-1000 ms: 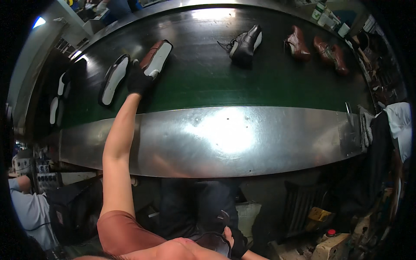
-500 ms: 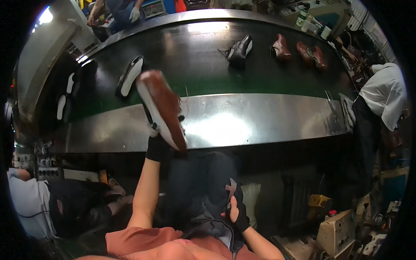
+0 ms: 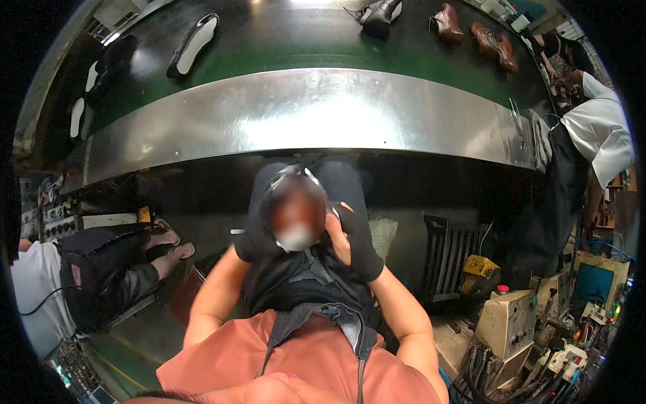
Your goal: The person uses a hammer and a metal tool to tap and adjust the sole of a shoe held on their lap. They repeatedly pick up shoes from a nearby conveyor belt, perform the tapping action, and place the shoes back on the belt.
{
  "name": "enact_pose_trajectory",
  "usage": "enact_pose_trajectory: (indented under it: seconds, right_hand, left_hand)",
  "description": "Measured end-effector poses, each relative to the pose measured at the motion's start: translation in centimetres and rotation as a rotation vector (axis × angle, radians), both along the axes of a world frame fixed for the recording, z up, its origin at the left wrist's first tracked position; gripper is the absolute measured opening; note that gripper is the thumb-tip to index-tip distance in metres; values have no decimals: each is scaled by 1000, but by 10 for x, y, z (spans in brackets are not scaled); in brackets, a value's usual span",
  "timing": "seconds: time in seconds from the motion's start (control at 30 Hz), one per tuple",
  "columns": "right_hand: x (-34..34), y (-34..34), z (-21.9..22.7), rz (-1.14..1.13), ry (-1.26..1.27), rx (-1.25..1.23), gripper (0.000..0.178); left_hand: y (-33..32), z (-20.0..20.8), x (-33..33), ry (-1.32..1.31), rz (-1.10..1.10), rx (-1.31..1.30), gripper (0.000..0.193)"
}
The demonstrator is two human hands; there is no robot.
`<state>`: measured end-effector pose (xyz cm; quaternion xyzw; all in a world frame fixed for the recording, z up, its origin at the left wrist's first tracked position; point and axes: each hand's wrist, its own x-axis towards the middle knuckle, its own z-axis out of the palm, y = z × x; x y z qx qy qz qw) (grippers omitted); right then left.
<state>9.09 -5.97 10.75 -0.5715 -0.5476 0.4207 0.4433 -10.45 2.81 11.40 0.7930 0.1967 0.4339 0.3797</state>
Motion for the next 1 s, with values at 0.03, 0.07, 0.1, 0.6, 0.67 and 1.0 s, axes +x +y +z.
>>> enact_pose_trajectory:
  seconds: [0.03, 0.07, 0.1, 0.6, 0.67, 1.0]
  right_hand:
    - [4, 3, -3, -17, -8, -30, 33]
    - [7, 5, -3, -25, -9, -56, 36]
    - [9, 7, -9, -61, 41, -96, 41]
    - [-25, -34, -45, 46, 436, -410, 43]
    - [-28, -18, -67, 5, 681, -373, 45]
    - [-55, -12, -60, -201, -114, -67, 48]
  left_hand:
    - [15, 32, 1, 250, -59, 89, 61]
    - [25, 41, 2, 370, -87, 155, 47]
    - [34, 39, 4, 425, -107, 225, 47]
    - [87, -25, 37, 153, -226, -80, 32]
    - [96, -33, 42, 50, -412, -476, 49]
    - [76, -48, 44, -127, -229, -900, 92]
